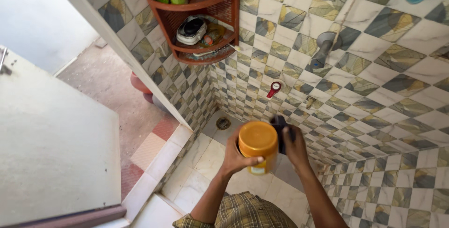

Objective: The person wipes the exterior of a large blue bottle and a yellow tub with a dark cloth. They then place these items onto a corner wall shelf in the bathroom. The person continues to wipe and rearrange other toiletries on the shelf, including a white bottle and a small box, ensuring they are clean and organized.

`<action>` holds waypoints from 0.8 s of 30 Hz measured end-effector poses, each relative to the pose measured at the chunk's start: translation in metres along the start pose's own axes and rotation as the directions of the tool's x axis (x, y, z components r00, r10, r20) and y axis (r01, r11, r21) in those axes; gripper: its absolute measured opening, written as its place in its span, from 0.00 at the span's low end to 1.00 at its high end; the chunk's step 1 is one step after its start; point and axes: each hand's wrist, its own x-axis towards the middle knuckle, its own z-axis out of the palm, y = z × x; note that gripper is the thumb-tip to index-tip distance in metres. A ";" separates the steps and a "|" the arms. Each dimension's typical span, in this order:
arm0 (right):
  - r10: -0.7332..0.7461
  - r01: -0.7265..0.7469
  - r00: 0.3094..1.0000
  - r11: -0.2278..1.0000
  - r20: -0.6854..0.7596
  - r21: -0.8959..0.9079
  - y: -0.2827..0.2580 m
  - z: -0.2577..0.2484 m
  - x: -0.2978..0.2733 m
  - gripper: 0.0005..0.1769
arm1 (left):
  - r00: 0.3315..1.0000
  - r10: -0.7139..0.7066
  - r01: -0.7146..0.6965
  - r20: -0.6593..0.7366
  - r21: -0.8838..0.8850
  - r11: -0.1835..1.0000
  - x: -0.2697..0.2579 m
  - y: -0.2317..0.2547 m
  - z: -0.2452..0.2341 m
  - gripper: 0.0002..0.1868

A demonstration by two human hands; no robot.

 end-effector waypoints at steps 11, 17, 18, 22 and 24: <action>0.287 -0.502 0.815 0.785 0.504 0.363 -0.057 0.051 0.010 0.10 | 0.995 0.030 -0.029 0.100 -0.003 1.000 -0.024 -0.012 -0.018 0.54; 0.178 -0.491 0.760 0.787 0.625 0.374 -0.059 0.081 0.019 0.10 | 0.995 0.077 -0.080 0.066 0.055 0.995 -0.019 0.003 -0.056 0.54; 0.132 -0.513 0.757 0.727 0.640 0.457 -0.062 0.086 0.019 0.13 | 0.994 0.095 -0.100 0.061 0.079 0.992 -0.015 0.006 -0.064 0.54; -0.119 -0.332 0.813 0.709 0.570 0.622 -0.082 0.101 0.020 0.25 | 0.984 0.176 -0.172 -0.010 0.166 0.971 0.005 0.021 -0.103 0.54; -0.209 -0.159 0.845 0.781 0.492 0.604 -0.092 0.108 0.012 0.29 | 0.982 0.172 -0.154 -0.076 0.201 0.967 0.014 0.027 -0.121 0.51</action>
